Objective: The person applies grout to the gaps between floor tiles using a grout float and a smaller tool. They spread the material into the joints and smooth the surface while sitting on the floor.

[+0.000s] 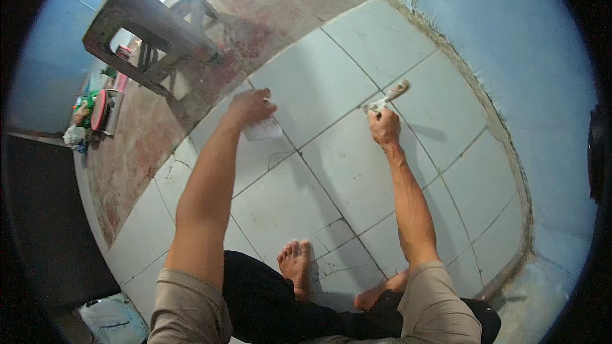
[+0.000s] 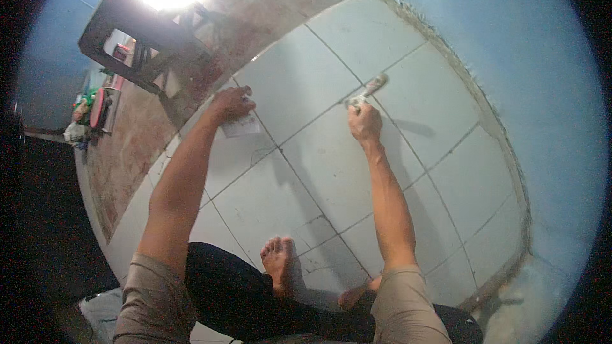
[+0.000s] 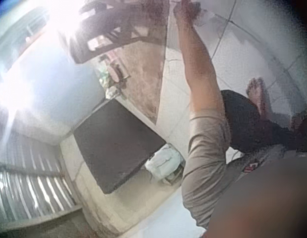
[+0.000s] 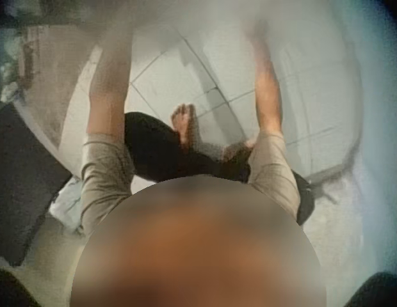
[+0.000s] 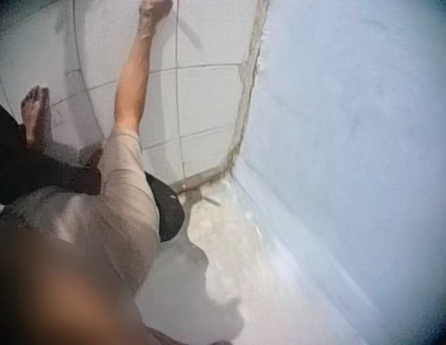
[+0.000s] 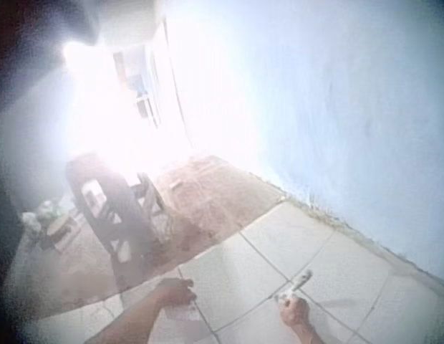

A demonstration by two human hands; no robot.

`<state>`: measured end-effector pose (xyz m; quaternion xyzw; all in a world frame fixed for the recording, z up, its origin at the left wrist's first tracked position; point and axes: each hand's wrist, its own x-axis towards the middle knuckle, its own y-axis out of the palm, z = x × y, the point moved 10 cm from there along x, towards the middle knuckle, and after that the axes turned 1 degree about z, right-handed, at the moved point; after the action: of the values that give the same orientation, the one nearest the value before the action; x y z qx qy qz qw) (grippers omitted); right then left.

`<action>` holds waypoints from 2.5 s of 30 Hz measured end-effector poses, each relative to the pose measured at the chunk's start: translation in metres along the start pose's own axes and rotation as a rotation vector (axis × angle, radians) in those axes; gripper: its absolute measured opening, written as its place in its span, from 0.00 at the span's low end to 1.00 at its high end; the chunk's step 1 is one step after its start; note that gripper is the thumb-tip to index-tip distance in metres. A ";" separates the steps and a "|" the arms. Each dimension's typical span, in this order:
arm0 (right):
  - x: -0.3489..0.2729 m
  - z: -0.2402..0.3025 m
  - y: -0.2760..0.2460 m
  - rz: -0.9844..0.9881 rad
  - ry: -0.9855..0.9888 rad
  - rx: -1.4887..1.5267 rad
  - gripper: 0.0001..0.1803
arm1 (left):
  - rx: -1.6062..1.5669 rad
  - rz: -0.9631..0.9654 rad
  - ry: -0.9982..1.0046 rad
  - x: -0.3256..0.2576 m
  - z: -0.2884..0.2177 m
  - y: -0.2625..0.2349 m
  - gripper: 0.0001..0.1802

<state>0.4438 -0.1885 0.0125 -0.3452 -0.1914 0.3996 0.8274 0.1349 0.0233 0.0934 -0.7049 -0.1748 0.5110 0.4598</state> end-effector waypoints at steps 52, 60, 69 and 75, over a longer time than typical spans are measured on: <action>-0.037 0.043 0.022 -0.021 -0.048 0.067 0.15 | 0.233 -0.001 0.144 0.026 -0.059 0.041 0.63; -0.050 0.060 0.028 -0.032 -0.092 0.103 0.15 | 0.246 -0.014 0.099 0.023 -0.058 0.035 0.63; -0.067 0.070 0.051 0.053 -0.177 -0.026 0.16 | 0.209 0.015 0.102 0.025 -0.059 0.039 0.62; -0.076 0.055 0.065 0.097 -0.109 0.032 0.16 | 0.213 0.007 0.130 0.025 -0.066 0.035 0.62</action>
<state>0.3311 -0.1970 0.0004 -0.3184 -0.2126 0.4606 0.8008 0.1954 -0.0079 0.0539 -0.6845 -0.0868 0.4814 0.5405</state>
